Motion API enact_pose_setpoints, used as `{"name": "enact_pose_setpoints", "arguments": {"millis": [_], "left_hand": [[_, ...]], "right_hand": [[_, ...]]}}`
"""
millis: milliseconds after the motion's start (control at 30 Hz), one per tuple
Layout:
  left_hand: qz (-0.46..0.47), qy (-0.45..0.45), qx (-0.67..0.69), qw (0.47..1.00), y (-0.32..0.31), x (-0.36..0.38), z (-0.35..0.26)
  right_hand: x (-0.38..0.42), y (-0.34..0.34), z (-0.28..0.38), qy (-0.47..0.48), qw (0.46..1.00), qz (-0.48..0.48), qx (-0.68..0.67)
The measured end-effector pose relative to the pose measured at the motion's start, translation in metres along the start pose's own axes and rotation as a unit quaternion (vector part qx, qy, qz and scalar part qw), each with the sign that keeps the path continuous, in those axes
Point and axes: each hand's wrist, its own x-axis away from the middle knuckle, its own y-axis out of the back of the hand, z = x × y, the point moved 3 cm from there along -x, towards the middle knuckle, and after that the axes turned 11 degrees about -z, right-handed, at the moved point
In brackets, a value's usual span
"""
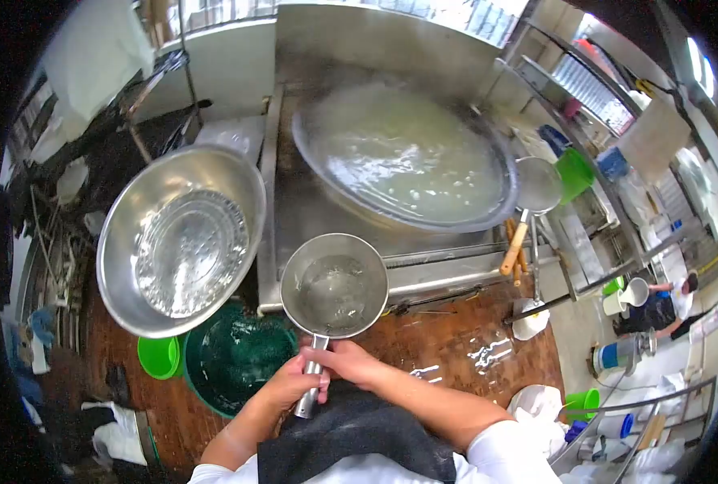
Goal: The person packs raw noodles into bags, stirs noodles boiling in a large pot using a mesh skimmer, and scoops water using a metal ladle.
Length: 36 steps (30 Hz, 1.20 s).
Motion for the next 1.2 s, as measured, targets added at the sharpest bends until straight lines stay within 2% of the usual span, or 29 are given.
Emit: {"name": "enact_pose_setpoints", "arguments": {"millis": [33, 100, 133, 167, 200, 233, 267, 300, 333, 400, 500, 533, 567, 667, 733, 767, 833, 867, 900, 933, 967, 1067, 1133, 1200], "left_hand": [[0.03, -0.004, -0.046, 0.998, -0.003, -0.009, -0.007], [0.09, -0.011, -0.139, 0.986, -0.001, -0.026, -0.027], [0.098, -0.07, -0.094, 0.988, 0.002, -0.031, -0.035], [0.142, -0.015, -0.154, 0.978, 0.014, -0.041, -0.047], [0.2, -0.029, -0.204, 0.958, 0.04, -0.065, -0.048], [0.101, 0.035, -0.257, 0.96, 0.055, -0.075, -0.066], [0.0, 0.022, -0.209, 0.978, 0.064, -0.09, -0.079], [-0.145, 0.003, -0.135, 0.98, 0.088, -0.12, -0.075], [-0.217, 0.001, 0.073, 0.973, 0.098, -0.14, -0.076], [-0.188, 0.001, 0.293, 0.937, 0.128, -0.198, -0.059], [-0.337, -0.113, 0.319, 0.879, 0.133, -0.251, -0.055], [-0.335, -0.094, 0.292, 0.891, 0.144, -0.258, -0.051], [-0.332, -0.074, 0.265, 0.902, 0.155, -0.265, -0.047], [-0.311, -0.111, 0.17, 0.929, 0.178, -0.279, -0.042], [-0.305, -0.096, 0.206, 0.925, 0.167, -0.265, -0.051], [-0.295, -0.068, 0.27, 0.914, 0.131, -0.237, -0.072], [-0.211, -0.022, 0.341, 0.916, 0.085, -0.193, -0.097], [-0.003, 0.031, 0.343, 0.939, 0.116, -0.212, -0.076], [0.204, 0.07, 0.289, 0.933, 0.147, -0.225, -0.055], [0.067, 0.059, 0.196, 0.977, 0.13, -0.201, -0.058], [-0.073, 0.047, 0.097, 0.992, 0.111, -0.173, -0.063], [0.019, 0.023, 0.137, 0.99, 0.037, -0.11, -0.084], [-0.077, 0.023, 0.166, 0.983, 0.032, -0.119, -0.07], [-0.167, 0.039, 0.144, 0.975, 0.032, -0.128, -0.063]], "right_hand": [[-0.001, -0.001, 0.01, -0.023, 0.998, -0.051, 0.012], [-0.002, 0.001, 0.019, 0.04, 0.99, -0.133, -0.028], [-0.008, 0.006, 0.017, 0.077, 0.981, -0.176, -0.026], [-0.014, 0.015, 0.015, 0.112, 0.969, -0.219, -0.025], [-0.022, 0.026, 0.014, 0.135, 0.965, -0.225, -0.014], [-0.028, 0.035, 0.016, 0.15, 0.962, -0.227, 0.014], [-0.033, 0.042, 0.018, 0.165, 0.959, -0.229, 0.042], [-0.035, 0.047, 0.024, 0.179, 0.954, -0.229, 0.071], [-0.016, 0.04, 0.05, 0.163, 0.941, -0.264, 0.139], [-0.034, 0.048, 0.048, 0.157, 0.922, -0.295, 0.195], [-0.037, 0.047, 0.062, 0.202, 0.879, -0.333, 0.275], [-0.035, 0.045, 0.067, 0.225, 0.861, -0.342, 0.302], [-0.04, 0.048, 0.067, 0.213, 0.884, -0.317, 0.27], [-0.055, 0.053, 0.066, 0.187, 0.944, -0.228, 0.147], [-0.06, 0.05, 0.07, 0.179, 0.97, -0.158, 0.033], [-0.059, 0.047, 0.073, 0.168, 0.974, -0.149, 0.03], [-0.055, 0.039, 0.082, 0.147, 0.98, -0.128, 0.024], [-0.056, 0.038, 0.083, 0.142, 0.981, -0.128, 0.026], [-0.058, 0.037, 0.084, 0.135, 0.982, -0.126, 0.028], [-0.061, 0.036, 0.083, 0.129, 0.983, -0.124, 0.03], [-0.066, 0.037, 0.081, 0.143, 0.981, -0.124, 0.036], [-0.095, 0.044, 0.065, 0.201, 0.969, -0.125, 0.075], [-0.105, 0.04, 0.059, 0.263, 0.948, -0.129, 0.127], [-0.098, 0.042, 0.063, 0.245, 0.939, -0.105, 0.217]]}}
